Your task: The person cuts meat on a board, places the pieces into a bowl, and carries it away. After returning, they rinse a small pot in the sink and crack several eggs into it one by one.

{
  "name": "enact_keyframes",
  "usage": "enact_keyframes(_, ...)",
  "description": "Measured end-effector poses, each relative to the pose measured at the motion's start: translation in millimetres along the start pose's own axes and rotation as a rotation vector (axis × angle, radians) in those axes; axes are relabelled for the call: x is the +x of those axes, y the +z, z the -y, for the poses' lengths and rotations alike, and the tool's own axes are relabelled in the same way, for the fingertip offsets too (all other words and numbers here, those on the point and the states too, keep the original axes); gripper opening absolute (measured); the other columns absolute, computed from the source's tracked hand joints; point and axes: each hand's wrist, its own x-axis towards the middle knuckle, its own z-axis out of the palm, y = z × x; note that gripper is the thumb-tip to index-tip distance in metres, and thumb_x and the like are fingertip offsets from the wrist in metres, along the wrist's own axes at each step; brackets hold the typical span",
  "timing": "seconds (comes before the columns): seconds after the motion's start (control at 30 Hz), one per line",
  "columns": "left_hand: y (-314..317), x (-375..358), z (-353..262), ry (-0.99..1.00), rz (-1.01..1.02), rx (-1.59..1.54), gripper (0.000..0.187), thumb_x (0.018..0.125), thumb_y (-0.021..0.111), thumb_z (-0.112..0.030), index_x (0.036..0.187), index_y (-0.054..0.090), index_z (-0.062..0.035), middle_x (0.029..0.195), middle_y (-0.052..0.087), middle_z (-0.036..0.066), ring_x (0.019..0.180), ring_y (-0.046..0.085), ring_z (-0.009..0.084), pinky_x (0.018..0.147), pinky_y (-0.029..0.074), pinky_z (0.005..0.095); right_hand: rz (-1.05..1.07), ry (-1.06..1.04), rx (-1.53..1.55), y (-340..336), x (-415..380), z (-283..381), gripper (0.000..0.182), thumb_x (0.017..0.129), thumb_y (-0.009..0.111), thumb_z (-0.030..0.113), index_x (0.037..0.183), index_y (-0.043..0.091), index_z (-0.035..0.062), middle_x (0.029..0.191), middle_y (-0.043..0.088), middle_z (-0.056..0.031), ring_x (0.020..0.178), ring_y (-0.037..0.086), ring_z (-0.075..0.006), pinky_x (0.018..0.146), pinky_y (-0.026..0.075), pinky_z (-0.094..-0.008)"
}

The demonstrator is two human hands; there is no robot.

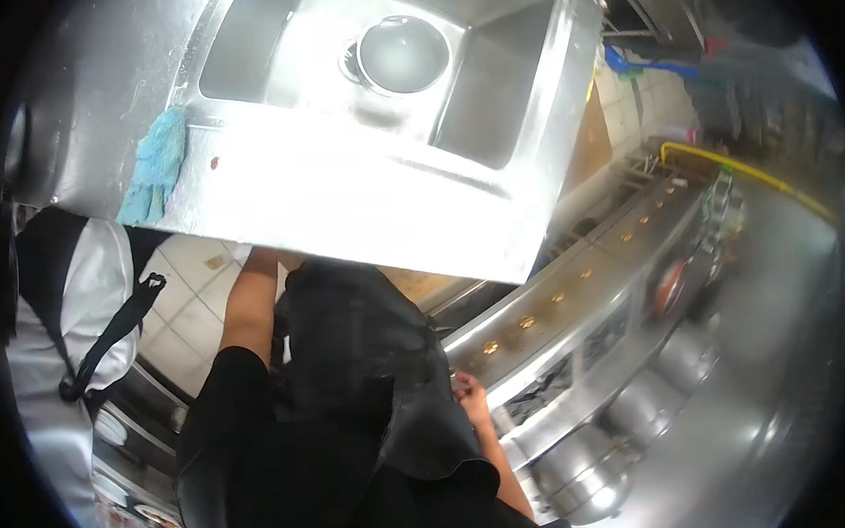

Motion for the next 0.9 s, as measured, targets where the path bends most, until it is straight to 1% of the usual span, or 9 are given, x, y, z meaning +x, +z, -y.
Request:
enact_keyframes(0.2,3.8,-33.6,11.0,-0.035,-0.063,0.152,0.022,0.082,0.046,0.001,0.101,0.055,-0.0028,0.093,0.06,0.011,0.075,0.063,0.0262,0.071,0.051,0.0424,-0.003,0.059,-0.075,-57.8,14.4,54.9,0.031,0.082,0.057,0.001,0.113,0.055,0.0039,0.098,0.064,-0.0078,0.081,0.063,-0.0164,0.075,0.051,-0.0306)
enact_keyframes(0.3,-2.8,-56.2,11.4,-0.049,-0.045,0.311,0.019,0.081,0.048,-0.002,0.098,0.057,-0.0024,0.089,0.061,0.011,0.073,0.063,0.0247,0.069,0.051,0.0409,-0.226,-0.112,-0.253,-113.1,51.4,60.6,0.018,0.084,0.057,0.003,0.102,0.058,0.0036,0.087,0.063,-0.0049,0.075,0.062,-0.0139,0.065,0.05,-0.0268)
enact_keyframes(0.4,-10.1,-92.7,14.3,-0.043,-0.019,0.496,0.017,0.081,0.049,-0.004,0.095,0.059,-0.002,0.084,0.061,0.011,0.072,0.063,0.0232,0.067,0.05,0.0393,-0.409,-0.319,-0.018,-170.5,82.1,136.8,0.014,0.091,0.056,0.015,0.097,0.06,0.0032,0.078,0.063,-0.0074,0.068,0.062,-0.0141,0.063,0.049,-0.0291)
enact_keyframes(0.5,-14.4,-123.8,6.3,0.008,-0.014,0.652,0.016,0.08,0.051,-0.007,0.091,0.061,-0.0016,0.08,0.062,0.011,0.07,0.062,0.0217,0.065,0.05,0.0377,-0.51,-0.589,0.149,-194.7,113.1,234.8,0.015,0.092,0.057,0.019,0.096,0.058,0.0044,0.071,0.061,-0.0022,0.06,0.053,-0.0067,0.052,0.041,-0.0193)
enact_keyframes(0.7,8.7,-190.3,-47.5,0.143,-0.144,0.694,0.017,0.078,0.054,-0.012,0.085,0.065,-0.0009,0.071,0.062,0.011,0.067,0.061,0.0187,0.061,0.049,0.0346,-0.036,-0.899,0.121,-141.1,85.6,414.4,0.03,0.091,0.055,0.017,0.069,0.057,-0.0026,0.077,0.062,-0.0088,0.068,0.053,-0.0124,0.062,0.041,-0.0234)
enact_keyframes(0.8,-15.2,-188.0,-31.4,0.398,0.001,0.856,0.022,0.083,0.054,-0.016,0.093,0.064,0.0015,0.077,0.064,0.011,0.067,0.061,0.0171,0.062,0.05,0.0339,0.285,-1.166,-0.044,-96.0,67.4,453.1,0.018,0.09,0.053,0.014,0.085,0.061,-0.0014,0.087,0.063,-0.009,0.079,0.058,-0.0161,0.076,0.046,-0.0272)
enact_keyframes(0.83,-10.2,-197.9,-17.0,0.358,0.017,0.732,0.034,0.087,0.053,-0.027,0.108,0.062,-0.0012,0.095,0.065,0.017,0.087,0.063,0.0245,0.081,0.049,0.0369,0.363,-1.251,-0.148,-83.6,64.9,457.5,0.015,0.089,0.055,0.014,0.092,0.062,0.0015,0.088,0.063,-0.0071,0.081,0.059,-0.0157,0.076,0.046,-0.0272)
enact_keyframes(0.87,2.4,-222.2,-12.8,0.406,-0.045,0.668,0.034,0.087,0.053,-0.027,0.108,0.062,-0.0012,0.095,0.065,0.017,0.087,0.063,0.0245,0.081,0.049,0.0369,0.505,-1.227,-0.186,-72.7,60.3,455.5,0.017,0.084,0.058,0.008,0.1,0.063,0.003,0.096,0.065,-0.0109,0.087,0.06,-0.0191,0.077,0.046,-0.0293)
enact_keyframes(0.9,23.4,-248.3,-9.2,0.316,-0.022,1.003,0.041,0.088,0.051,-0.033,0.116,0.058,-0.0034,0.111,0.058,0.021,0.103,0.056,0.0279,0.092,0.042,0.0388,0.616,-1.335,-0.278,-66.1,48.4,462.6,0.019,0.083,0.058,0.007,0.102,0.063,0.0035,0.097,0.065,-0.0111,0.09,0.061,-0.0204,0.077,0.047,-0.0303)
